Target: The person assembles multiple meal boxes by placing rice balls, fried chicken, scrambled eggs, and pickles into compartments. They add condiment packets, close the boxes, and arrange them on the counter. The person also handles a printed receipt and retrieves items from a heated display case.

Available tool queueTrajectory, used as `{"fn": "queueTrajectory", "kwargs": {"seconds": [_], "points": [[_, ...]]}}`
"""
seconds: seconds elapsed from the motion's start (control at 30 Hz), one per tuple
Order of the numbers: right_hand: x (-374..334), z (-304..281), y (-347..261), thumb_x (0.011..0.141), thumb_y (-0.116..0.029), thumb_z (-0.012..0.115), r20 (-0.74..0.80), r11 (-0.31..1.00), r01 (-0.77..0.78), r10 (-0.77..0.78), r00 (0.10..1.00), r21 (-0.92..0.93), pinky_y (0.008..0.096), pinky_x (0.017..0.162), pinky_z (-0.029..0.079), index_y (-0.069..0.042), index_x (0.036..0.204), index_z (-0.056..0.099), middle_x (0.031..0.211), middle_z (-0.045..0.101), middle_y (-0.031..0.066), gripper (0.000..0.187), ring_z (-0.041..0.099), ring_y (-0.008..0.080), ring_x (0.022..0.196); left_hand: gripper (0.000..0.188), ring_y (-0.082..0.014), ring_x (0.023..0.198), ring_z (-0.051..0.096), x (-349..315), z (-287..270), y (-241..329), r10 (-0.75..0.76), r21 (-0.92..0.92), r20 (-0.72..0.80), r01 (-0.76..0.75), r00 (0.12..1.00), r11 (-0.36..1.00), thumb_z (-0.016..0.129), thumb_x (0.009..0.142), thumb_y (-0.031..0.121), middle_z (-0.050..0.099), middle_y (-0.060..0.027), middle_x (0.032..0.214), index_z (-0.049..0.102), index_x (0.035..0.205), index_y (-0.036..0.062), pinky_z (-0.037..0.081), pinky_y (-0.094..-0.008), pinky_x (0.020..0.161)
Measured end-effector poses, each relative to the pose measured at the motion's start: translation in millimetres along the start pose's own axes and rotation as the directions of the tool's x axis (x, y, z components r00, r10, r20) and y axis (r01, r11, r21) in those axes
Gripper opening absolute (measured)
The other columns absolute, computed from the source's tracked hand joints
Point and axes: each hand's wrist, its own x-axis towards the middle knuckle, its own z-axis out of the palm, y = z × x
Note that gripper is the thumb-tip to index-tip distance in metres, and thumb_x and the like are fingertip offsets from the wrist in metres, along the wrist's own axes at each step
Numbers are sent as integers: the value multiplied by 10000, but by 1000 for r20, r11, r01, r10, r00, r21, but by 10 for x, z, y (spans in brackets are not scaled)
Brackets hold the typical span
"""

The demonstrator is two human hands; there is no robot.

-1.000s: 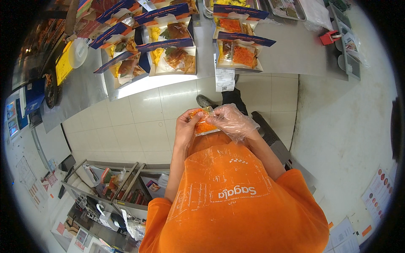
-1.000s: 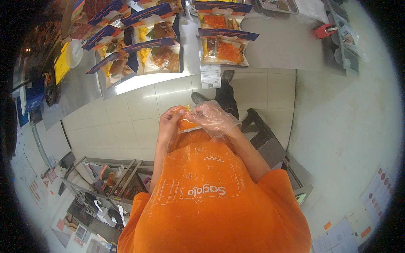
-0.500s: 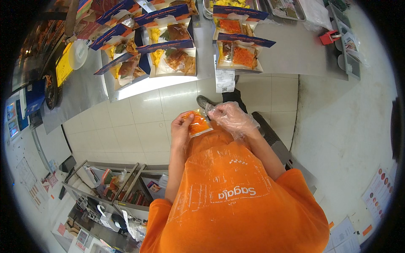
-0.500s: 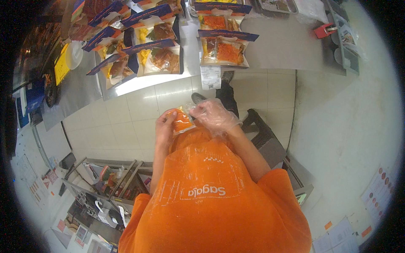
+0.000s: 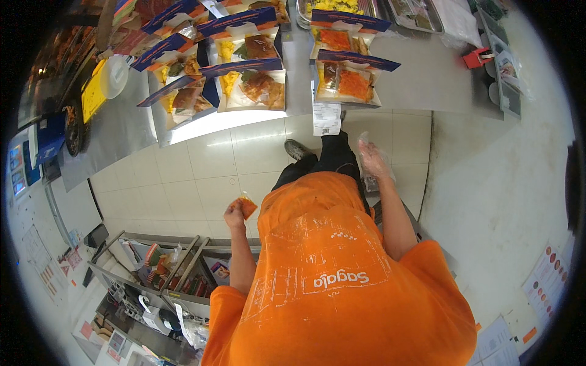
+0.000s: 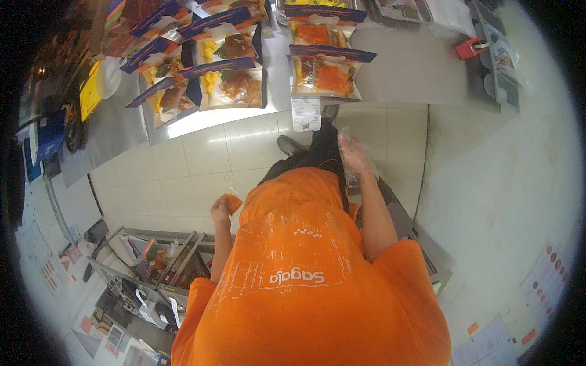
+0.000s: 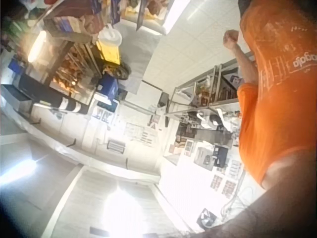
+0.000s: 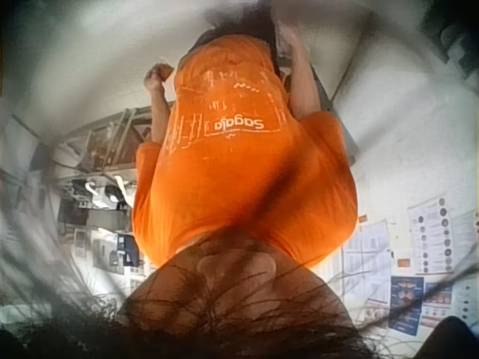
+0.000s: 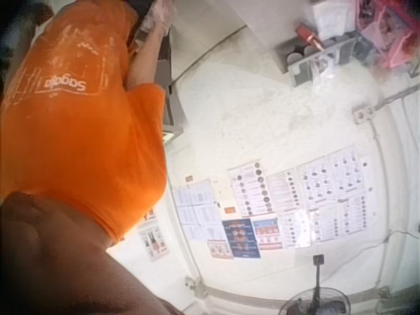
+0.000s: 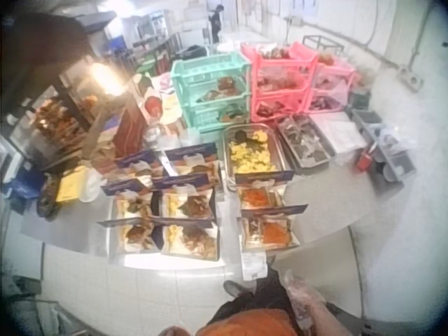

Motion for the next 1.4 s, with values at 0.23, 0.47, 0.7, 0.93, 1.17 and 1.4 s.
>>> {"fn": "queueTrajectory", "kwargs": {"seconds": [0.23, 0.47, 0.7, 0.93, 1.17, 1.4], "points": [[-190, 43, 74, 1024, -611, 379, -152, 997, 69, -64, 986, 31, 481, 1108, 389, -15, 1408, 527, 1409, 534, 292, 724, 482, 453, 1337, 225, -197, 819, 702, -119, -98, -456, 2, 309, 2, -3, 1000, 951, 741, 914, 129, 747, -137, 976, 738, 1050, -50, 577, -334, 767], [-97, 20, -405, 1019, -594, 417, -129, 968, 197, -178, 976, 154, 483, 1075, 414, 14, 1338, 584, 1362, 566, 298, 707, 520, 476, 1275, 342, -184, 754, 690, -53, 182, -161, 226, 198, 66, -235, 972, 952, 701, 936, 224, 735, -126, 874, 719, 1046, -99, 555, -308, 656], [-50, 142, -255, 983, -660, 433, -171, 985, 68, -40, 984, 156, 465, 1138, 354, 24, 1458, 466, 1441, 490, 326, 833, 452, 467, 1366, 266, -202, 836, 699, -100, 358, 51, 209, 165, 102, -224, 972, 961, 688, 936, 144, 739, -142, 943, 710, 1069, -86, 565, -327, 751], [-175, 185, 72, 985, -663, 407, -147, 970, -100, 134, 980, 223, 452, 1188, 282, 62, 1489, 393, 1504, 399, 344, 884, 372, 468, 1417, 209, -194, 861, 698, -32, 101, -442, 98, 219, 100, -118, 990, 968, 698, 928, 98, 739, -119, 978, 725, 1074, -49, 565, -328, 783], [-39, 354, 423, 998, -601, 448, -198, 985, -53, 86, 976, 166, 467, 1133, 359, -10, 1462, 472, 1452, 481, 314, 751, 444, 442, 1374, 205, -188, 851, 695, -103, 111, -349, 8, 188, 81, -23, 997, 982, 702, 929, 112, 741, -113, 968, 732, 1061, -42, 563, -323, 781], [-94, 231, 141, 927, -438, 634, -176, 992, -37, 58, 983, 117, 454, 1024, 463, -30, 1273, 619, 1270, 637, 238, 535, 593, 398, 1214, 212, -191, 902, 690, -144, 265, -69, 123, 224, 72, -136, 990, 965, 691, 946, 115, 740, -119, 975, 718, 1079, -48, 551, -324, 834]]}}
